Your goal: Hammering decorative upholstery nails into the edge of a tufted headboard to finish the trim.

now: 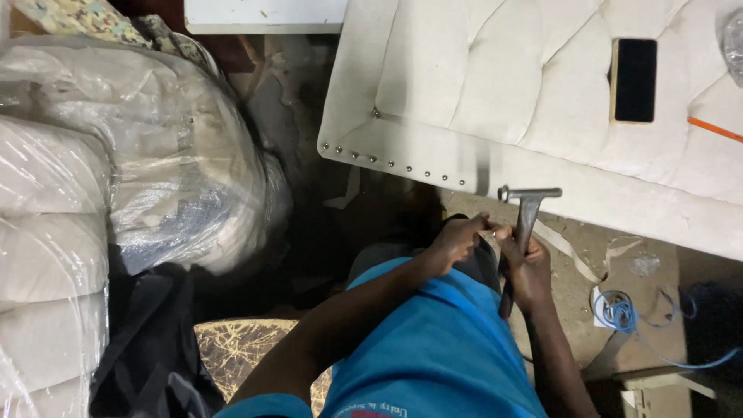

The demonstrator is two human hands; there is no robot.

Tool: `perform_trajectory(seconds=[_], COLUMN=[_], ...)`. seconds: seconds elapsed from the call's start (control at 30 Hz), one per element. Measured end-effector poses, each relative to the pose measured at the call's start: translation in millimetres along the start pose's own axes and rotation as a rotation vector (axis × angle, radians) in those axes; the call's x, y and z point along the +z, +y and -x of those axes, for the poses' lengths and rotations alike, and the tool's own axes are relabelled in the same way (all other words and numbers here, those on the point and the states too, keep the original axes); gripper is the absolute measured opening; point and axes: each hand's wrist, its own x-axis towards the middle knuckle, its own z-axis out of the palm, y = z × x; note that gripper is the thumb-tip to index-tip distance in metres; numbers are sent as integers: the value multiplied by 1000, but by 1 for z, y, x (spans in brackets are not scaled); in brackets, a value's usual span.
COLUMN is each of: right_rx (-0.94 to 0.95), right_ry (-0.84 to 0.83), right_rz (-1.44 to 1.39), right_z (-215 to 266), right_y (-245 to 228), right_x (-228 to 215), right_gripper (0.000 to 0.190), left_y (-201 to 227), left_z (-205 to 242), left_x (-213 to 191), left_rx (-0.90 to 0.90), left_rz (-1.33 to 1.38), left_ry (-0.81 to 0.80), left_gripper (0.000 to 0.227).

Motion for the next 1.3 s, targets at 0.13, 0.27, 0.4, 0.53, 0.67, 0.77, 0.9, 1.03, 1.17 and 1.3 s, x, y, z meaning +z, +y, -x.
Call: perform_trajectory(seconds=[0.13,0.27,0.4,0.53,0.67,0.77,0.9,1.03,1.17,1.3], right_rx=[-19,-22,50,97,115,132,131,112,98,79], right_ry=[36,73,50,17,-30,-42,-27,-17,10,60], right_rz=[-112,-125,-171,-176,-165,-201,-178,-119,-112,-59], right_z=[-58,-110,-132,-144,-151,-149,-153,-160,-161,-152], right_y=[37,68,75,90,99,95,96,105,112,107], right_x=[-12,-22,-12,-3,1,3,4,3,4,13], right_gripper=[26,19,20,18,20,20,23,23,24,20], left_y=[-8,-8,32,13,-17,-34,-36,-33,-24,-19], left_z=[-43,-62,-42,-57,-80,-90,-91,-93,-85,-81], left_x=[-25,-19,-9,-11,-17,-25,-23,-23,-21,-18], left_rx=[99,55,112,139,249,337,417,431,389,415], left_rz=[-142,-159,-80,-68,-33,-45,-66,-69,-99,-119], left_ry=[23,228,275,277,281,291,293,290,328,334], left_gripper=[45,81,80,82,80,72,69,64,62,58])
